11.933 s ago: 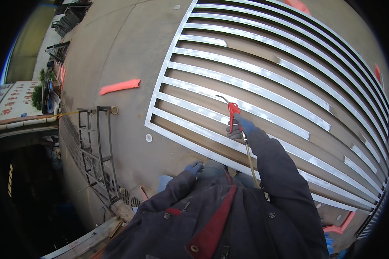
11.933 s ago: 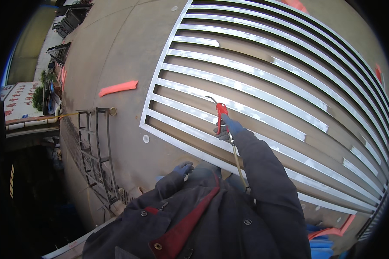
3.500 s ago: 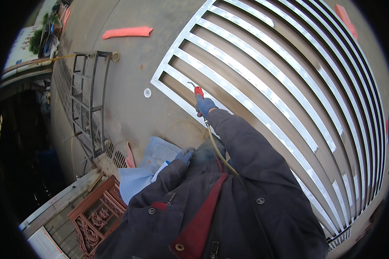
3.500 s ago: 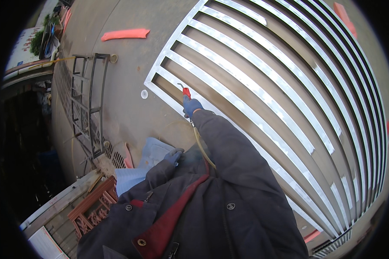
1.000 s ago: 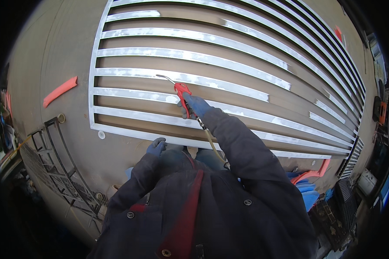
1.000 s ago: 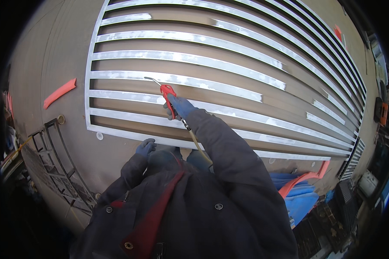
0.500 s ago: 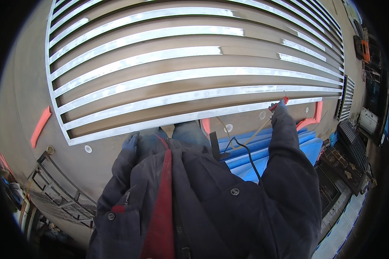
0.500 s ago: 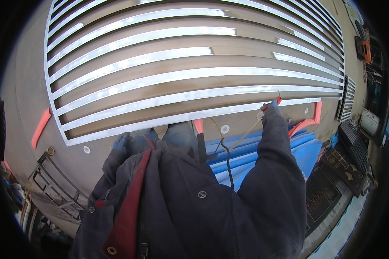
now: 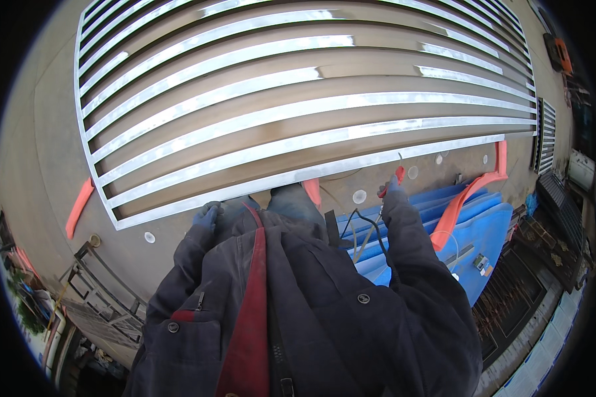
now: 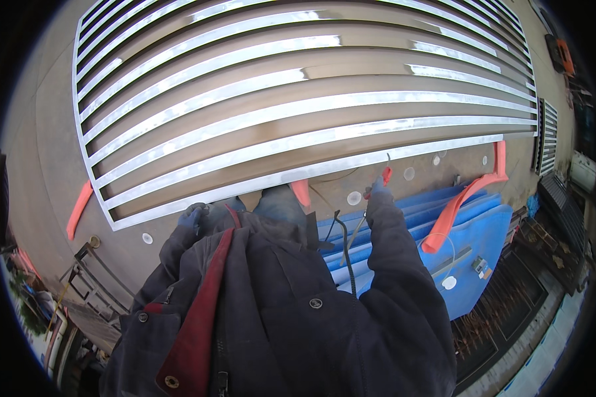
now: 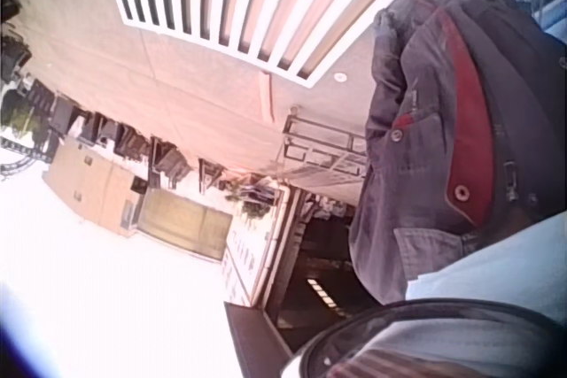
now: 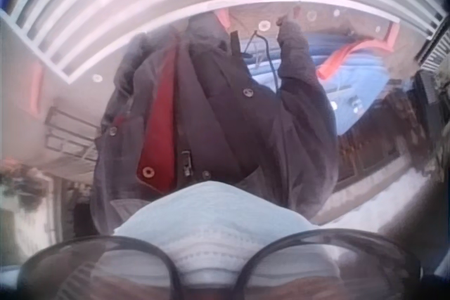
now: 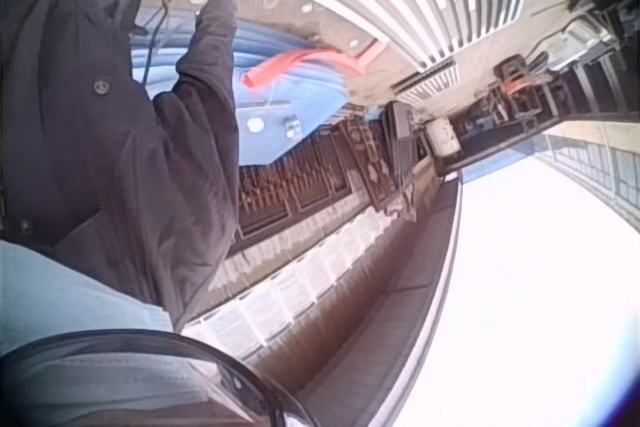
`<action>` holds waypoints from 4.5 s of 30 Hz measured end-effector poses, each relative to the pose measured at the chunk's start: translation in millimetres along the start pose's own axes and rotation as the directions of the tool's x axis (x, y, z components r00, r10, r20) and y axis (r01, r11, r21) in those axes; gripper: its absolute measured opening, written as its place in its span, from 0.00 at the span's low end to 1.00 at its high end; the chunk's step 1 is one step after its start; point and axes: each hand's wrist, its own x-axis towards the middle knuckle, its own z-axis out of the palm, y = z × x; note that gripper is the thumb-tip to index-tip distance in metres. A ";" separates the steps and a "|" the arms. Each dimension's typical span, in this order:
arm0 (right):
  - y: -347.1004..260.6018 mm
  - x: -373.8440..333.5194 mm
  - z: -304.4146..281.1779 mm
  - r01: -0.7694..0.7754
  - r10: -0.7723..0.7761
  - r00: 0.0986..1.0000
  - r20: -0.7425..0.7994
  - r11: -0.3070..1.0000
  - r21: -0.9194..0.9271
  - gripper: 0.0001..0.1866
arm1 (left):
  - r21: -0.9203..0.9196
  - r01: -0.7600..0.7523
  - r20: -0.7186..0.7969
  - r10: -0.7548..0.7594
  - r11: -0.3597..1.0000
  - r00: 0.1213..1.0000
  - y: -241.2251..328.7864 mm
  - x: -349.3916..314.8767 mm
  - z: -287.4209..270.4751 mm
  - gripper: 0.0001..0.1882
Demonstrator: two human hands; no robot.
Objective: The person uses a red spray gun to apply white paint to a large metal grate lying on the floor. They move systematically along the horizontal bars, spraying each section and occasionally stepping around the object to reach different areas.
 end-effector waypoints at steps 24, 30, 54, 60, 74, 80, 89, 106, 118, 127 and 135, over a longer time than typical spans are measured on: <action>60.9 -277.3 409.0 0.581 -0.103 0.583 0.806 0.747 -0.324 0.31 | -0.268 -0.059 -0.212 0.001 0.962 0.977 -39.6 -42.3 -135.0 0.17; 125.4 -456.1 447.5 0.847 0.266 0.171 0.949 0.452 -0.279 0.32 | -0.229 0.040 -0.247 -0.098 0.973 0.964 -28.0 -56.7 -154.9 0.16; -188.8 -256.8 408.5 0.484 -0.459 0.765 0.452 0.873 0.067 0.20 | -0.011 -0.163 -0.149 0.159 0.987 0.976 148.6 130.9 -295.8 0.17; -35.0 -378.8 504.0 0.659 -0.114 0.380 0.918 0.730 -0.182 0.19 | -0.429 -0.146 -0.011 0.156 0.891 0.988 232.2 177.8 -177.4 0.24; 30.0 -398.3 395.4 0.787 -0.200 0.239 0.950 0.613 -0.069 0.29 | -0.720 -0.033 0.085 0.136 0.693 0.987 279.7 170.4 -5.8 0.20; 8.2 -376.7 365.3 0.730 -0.346 0.251 0.904 0.681 0.057 0.28 | -0.714 -0.007 0.250 0.264 0.700 0.932 313.0 165.3 30.7 0.20; -197.3 -234.2 323.7 0.288 -0.420 0.889 0.182 0.822 0.491 0.38 | -0.112 -0.231 0.046 0.237 0.967 0.970 219.2 198.8 -23.7 0.18; -349.4 -163.4 357.5 0.322 -0.359 0.836 0.414 0.933 0.158 0.44 | 0.525 -0.073 -0.361 0.300 0.848 0.883 143.5 231.9 -196.0 0.23; -152.6 -416.3 612.2 0.575 -0.056 0.416 0.907 0.789 -0.215 0.43 | 0.853 0.085 -0.385 0.512 0.514 0.767 190.6 261.0 -224.9 0.37; -158.8 -391.9 634.6 0.432 -0.173 0.533 0.828 0.898 -0.091 0.43 | 0.845 0.280 -0.470 0.384 0.456 0.794 214.1 279.3 -286.0 0.42; -175.3 -414.1 676.2 0.441 -0.354 0.553 0.754 0.892 0.096 0.43 | 0.877 0.259 -0.426 0.407 0.404 0.808 216.2 286.4 -296.1 0.45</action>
